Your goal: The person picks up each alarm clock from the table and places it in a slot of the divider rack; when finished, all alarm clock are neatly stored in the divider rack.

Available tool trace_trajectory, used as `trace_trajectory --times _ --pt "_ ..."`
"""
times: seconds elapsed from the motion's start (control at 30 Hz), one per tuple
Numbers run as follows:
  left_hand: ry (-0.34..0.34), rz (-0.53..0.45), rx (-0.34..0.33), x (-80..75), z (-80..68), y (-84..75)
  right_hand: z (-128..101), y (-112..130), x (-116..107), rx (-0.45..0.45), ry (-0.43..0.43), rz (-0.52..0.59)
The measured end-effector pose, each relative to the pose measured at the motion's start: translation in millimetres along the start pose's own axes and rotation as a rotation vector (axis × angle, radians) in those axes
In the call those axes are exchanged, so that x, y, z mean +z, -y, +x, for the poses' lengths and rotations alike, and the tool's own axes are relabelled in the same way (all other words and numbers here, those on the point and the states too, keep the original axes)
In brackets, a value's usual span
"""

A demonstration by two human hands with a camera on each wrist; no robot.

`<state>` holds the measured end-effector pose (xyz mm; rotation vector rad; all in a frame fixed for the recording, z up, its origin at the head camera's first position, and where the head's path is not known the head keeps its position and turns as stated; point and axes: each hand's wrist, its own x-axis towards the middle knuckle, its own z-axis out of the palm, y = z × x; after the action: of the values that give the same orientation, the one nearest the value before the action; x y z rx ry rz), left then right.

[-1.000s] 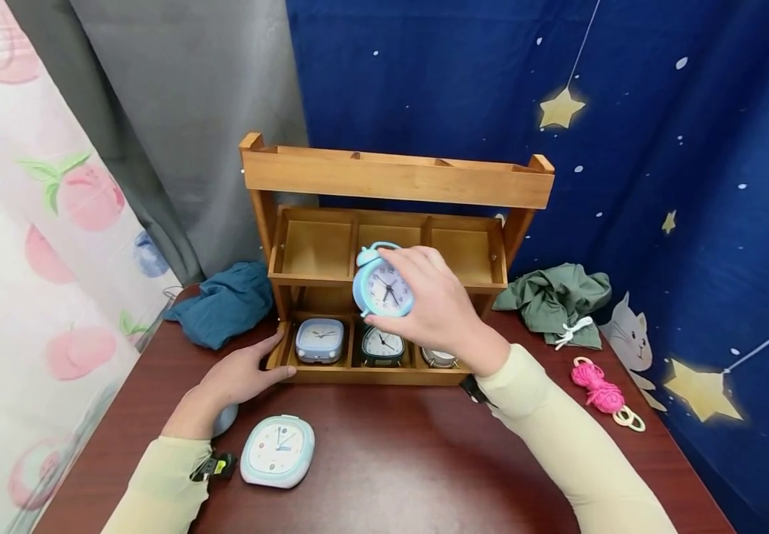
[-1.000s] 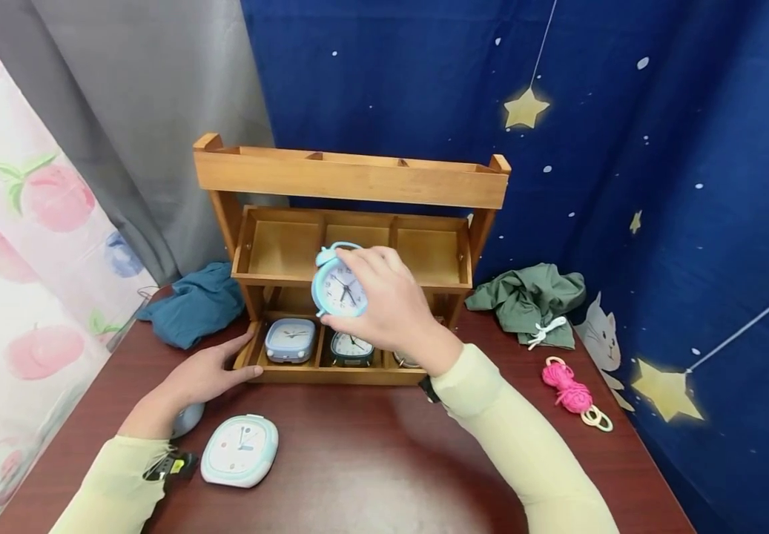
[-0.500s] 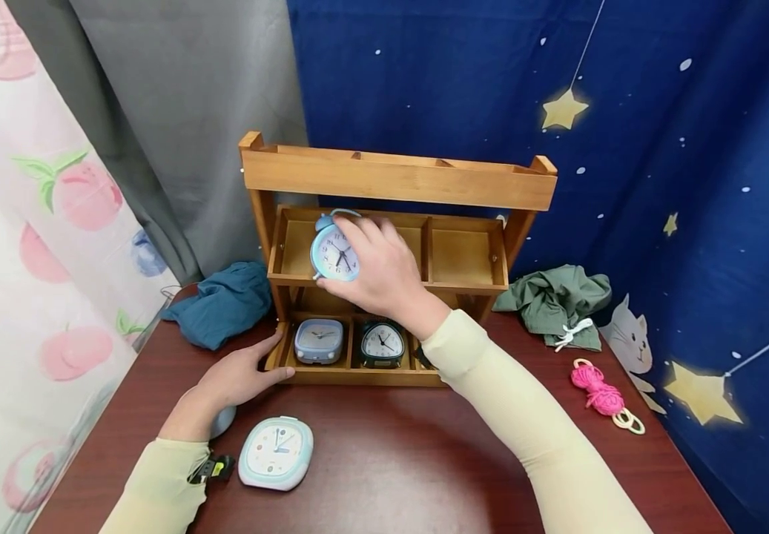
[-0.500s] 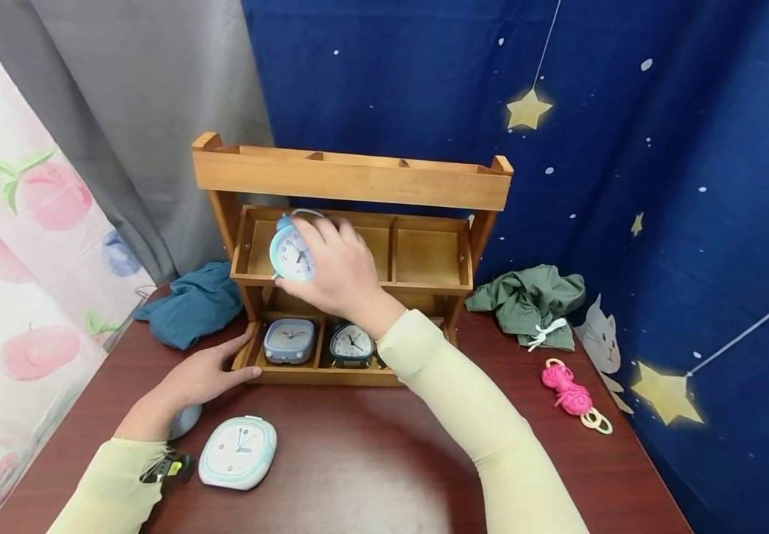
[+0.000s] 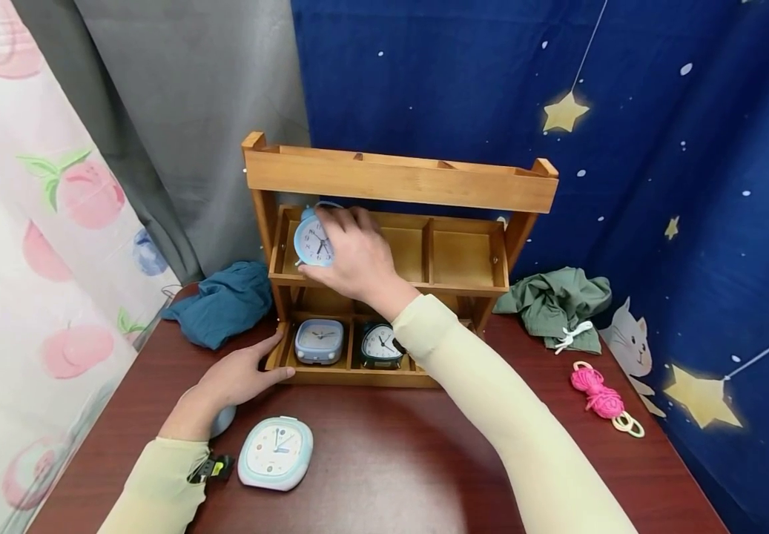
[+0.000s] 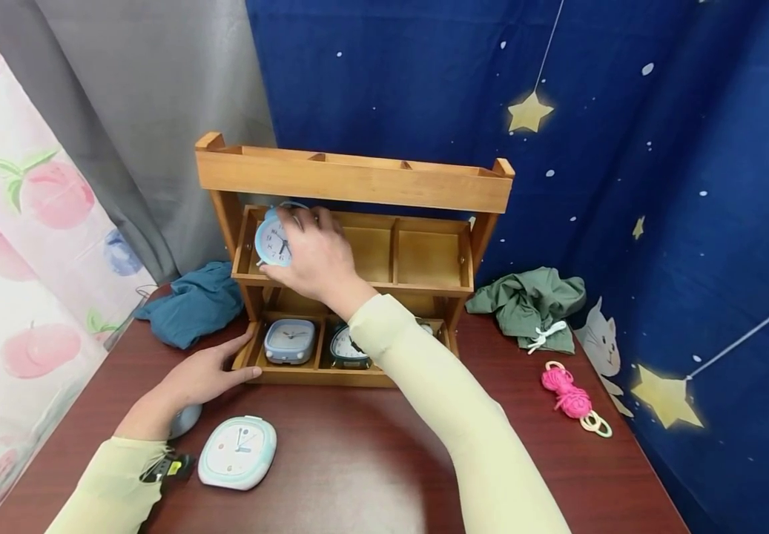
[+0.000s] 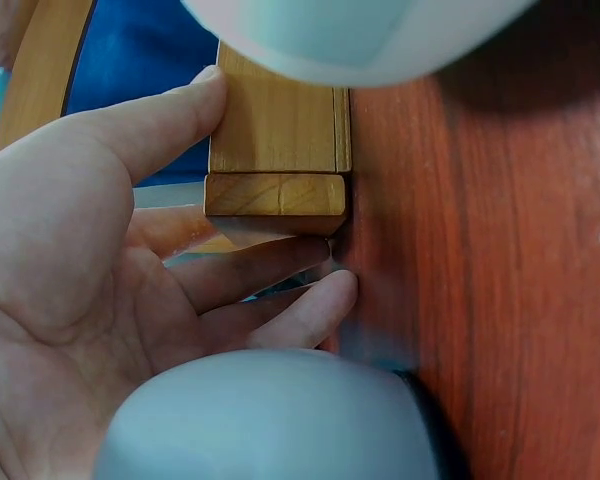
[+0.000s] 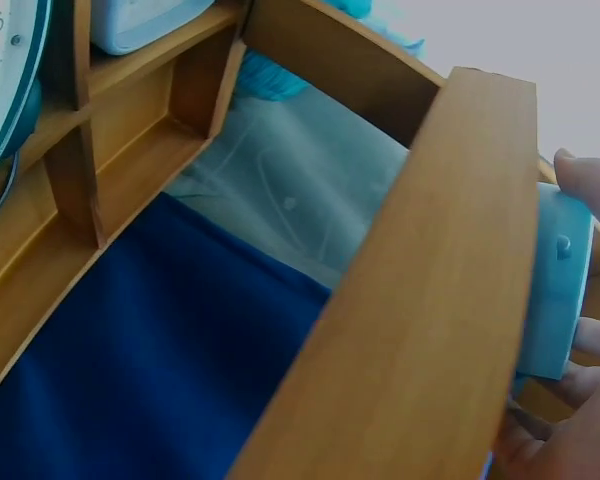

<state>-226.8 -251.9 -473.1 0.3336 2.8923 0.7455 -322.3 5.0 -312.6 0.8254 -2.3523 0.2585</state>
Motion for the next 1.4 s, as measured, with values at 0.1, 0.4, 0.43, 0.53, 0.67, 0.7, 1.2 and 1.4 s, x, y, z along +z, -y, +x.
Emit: trace_trajectory --times 0.1,0.4,0.43,0.53,0.67,0.7,1.2,1.4 --pt "0.001 0.002 0.0 0.1 0.3 -0.1 2 0 6 -0.005 0.008 -0.018" --pt "0.006 0.0 -0.005 -0.7 0.2 -0.6 3 -1 19 -0.021 0.001 -0.083" --pt "0.005 0.0 -0.005 -0.6 0.1 -0.5 3 -1 21 -0.017 0.005 -0.08" --pt "0.008 0.002 -0.011 -0.8 0.1 -0.1 3 -1 23 0.0 0.029 -0.062" --pt "0.011 0.007 -0.017 -1.7 -0.2 -0.1 2 1 23 0.033 0.085 -0.022" --pt "0.011 0.005 -0.017 -2.0 -0.3 -0.5 1 1 23 0.041 0.1 -0.013" --pt "0.016 -0.007 -0.015 -3.1 0.2 -1.9 -33 2 12 -0.053 -0.028 0.208" --pt "0.015 -0.006 -0.021 -2.5 0.5 -1.0 -83 10 5 -0.138 -0.137 0.326"
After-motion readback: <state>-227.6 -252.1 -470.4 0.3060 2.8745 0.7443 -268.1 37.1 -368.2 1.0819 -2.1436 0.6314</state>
